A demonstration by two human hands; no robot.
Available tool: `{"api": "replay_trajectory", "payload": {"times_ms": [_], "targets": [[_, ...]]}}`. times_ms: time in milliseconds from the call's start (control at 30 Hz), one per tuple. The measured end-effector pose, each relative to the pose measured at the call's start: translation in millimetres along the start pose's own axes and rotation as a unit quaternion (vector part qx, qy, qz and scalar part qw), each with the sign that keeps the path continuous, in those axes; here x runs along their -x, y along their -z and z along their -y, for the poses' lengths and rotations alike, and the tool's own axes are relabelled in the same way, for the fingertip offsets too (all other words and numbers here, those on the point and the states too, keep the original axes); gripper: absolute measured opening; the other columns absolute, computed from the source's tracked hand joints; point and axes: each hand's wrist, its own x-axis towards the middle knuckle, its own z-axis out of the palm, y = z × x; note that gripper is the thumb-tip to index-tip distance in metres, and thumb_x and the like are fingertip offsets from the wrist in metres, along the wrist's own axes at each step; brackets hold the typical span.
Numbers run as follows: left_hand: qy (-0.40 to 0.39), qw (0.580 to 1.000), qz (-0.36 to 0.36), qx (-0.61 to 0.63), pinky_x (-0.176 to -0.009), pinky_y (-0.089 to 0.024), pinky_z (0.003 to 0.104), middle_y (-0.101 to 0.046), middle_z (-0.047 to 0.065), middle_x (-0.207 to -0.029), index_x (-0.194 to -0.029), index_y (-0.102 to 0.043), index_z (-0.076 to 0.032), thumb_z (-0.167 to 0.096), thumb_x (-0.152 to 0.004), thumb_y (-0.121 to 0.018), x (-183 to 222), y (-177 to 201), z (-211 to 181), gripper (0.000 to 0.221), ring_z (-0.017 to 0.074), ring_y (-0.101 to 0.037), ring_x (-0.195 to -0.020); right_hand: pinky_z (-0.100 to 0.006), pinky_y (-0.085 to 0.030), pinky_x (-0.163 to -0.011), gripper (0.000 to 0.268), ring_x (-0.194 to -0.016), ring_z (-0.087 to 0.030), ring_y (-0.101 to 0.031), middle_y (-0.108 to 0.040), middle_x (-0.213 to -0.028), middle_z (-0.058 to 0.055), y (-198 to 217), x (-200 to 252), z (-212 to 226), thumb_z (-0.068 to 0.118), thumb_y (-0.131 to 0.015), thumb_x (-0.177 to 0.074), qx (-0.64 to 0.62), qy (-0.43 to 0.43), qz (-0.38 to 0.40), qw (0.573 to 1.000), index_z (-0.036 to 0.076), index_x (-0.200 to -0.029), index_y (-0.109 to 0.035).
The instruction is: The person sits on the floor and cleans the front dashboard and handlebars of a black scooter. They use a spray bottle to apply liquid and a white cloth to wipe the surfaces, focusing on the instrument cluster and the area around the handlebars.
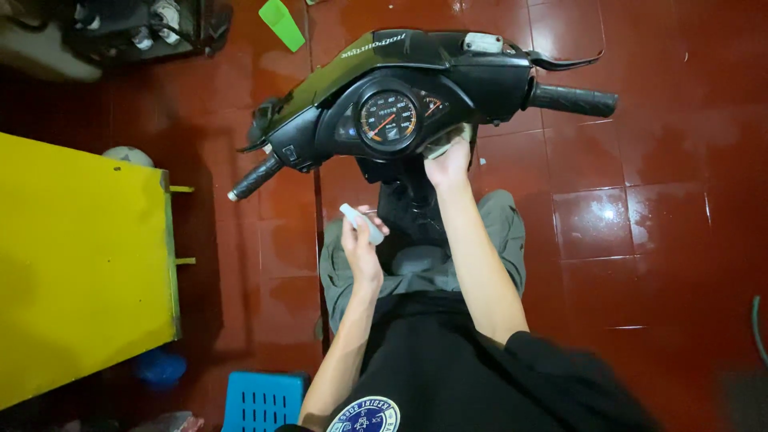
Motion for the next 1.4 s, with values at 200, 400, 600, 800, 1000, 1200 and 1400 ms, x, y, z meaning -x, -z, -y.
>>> {"api": "replay_trajectory", "payload": {"times_ms": [200,400,600,800,1000,1200,1400], "targets": [[-0.001,0.999,-0.03,-0.019,-0.07,-0.06,0.032,-0.061,0.011,-0.087,-0.124,-0.057,-0.003,-0.039,-0.107,-0.053,-1,29,-1,0.04,0.0204,-0.067,-0.07,-0.056,-0.049,-0.112,0.031,-0.122,-0.037,-0.067,-0.07,-0.129,-0.021,8,7,-1,0.025,-0.059,-0.102,0.044,0.027,-0.018,0.999,0.003,-0.12,-0.071],[0.004,0.999,-0.05,0.01,-0.067,-0.061,0.033,-0.064,0.013,-0.084,-0.124,-0.06,-0.002,-0.027,-0.107,-0.055,-4,49,17,0.031,0.0226,-0.07,-0.067,-0.059,-0.045,-0.119,0.027,-0.125,-0.036,-0.067,-0.07,-0.132,-0.019,15,-44,25,0.022,-0.055,-0.103,0.069,-0.008,-0.008,0.998,0.014,-0.123,-0.071],[-0.001,0.999,-0.026,-0.034,-0.065,-0.062,0.032,-0.066,0.014,-0.085,-0.122,-0.064,-0.002,-0.035,-0.105,-0.058,-8,47,2,0.037,0.0219,-0.072,-0.07,-0.054,-0.047,-0.115,0.037,-0.125,-0.034,-0.067,-0.071,-0.131,-0.018,16,20,16,0.031,-0.071,-0.097,0.132,0.019,-0.007,0.991,0.008,-0.126,-0.071],[-0.009,0.999,-0.031,-0.013,-0.066,-0.063,0.032,-0.067,0.012,-0.084,-0.121,-0.063,-0.002,-0.035,-0.105,-0.059,-20,68,13,0.037,0.0214,-0.072,-0.068,-0.058,-0.05,-0.114,0.039,-0.126,-0.037,-0.067,-0.069,-0.134,-0.018,-8,116,23,0.034,-0.071,-0.098,0.251,0.093,0.028,0.963,0.011,-0.129,-0.07],[-0.01,0.999,-0.044,0.023,-0.065,-0.062,0.03,-0.067,0.009,-0.086,-0.119,-0.061,-0.004,-0.032,-0.107,-0.056,-23,81,17,0.031,0.019,-0.073,-0.07,-0.052,-0.048,-0.118,0.049,-0.137,-0.028,-0.055,-0.059,-0.145,-0.013,-8,101,-37,0.024,-0.075,-0.106,0.435,0.323,0.148,0.827,0.015,-0.148,-0.052],[-0.045,0.996,-0.078,0.023,-0.068,-0.061,0.033,-0.065,0.012,-0.087,-0.121,-0.061,-0.001,-0.03,-0.108,-0.054,-22,104,-6,0.032,0.0212,-0.071,-0.072,-0.052,-0.033,-0.118,0.051,-0.138,-0.031,-0.048,-0.053,-0.146,-0.008,-42,67,-188,0.018,-0.059,-0.094,0.736,0.366,0.388,0.417,0.018,-0.145,-0.054],[-0.082,0.984,-0.153,-0.034,-0.073,-0.061,0.031,-0.064,0.008,-0.094,-0.128,-0.058,-0.002,-0.027,-0.109,-0.052,-3,159,-14,0.032,0.0159,-0.07,-0.081,-0.054,-0.012,-0.125,0.077,-0.155,-0.031,-0.023,-0.034,-0.167,0.003,-18,52,-252,-0.001,-0.049,-0.083,0.75,0.357,0.513,0.217,0.022,-0.156,-0.048]]}}
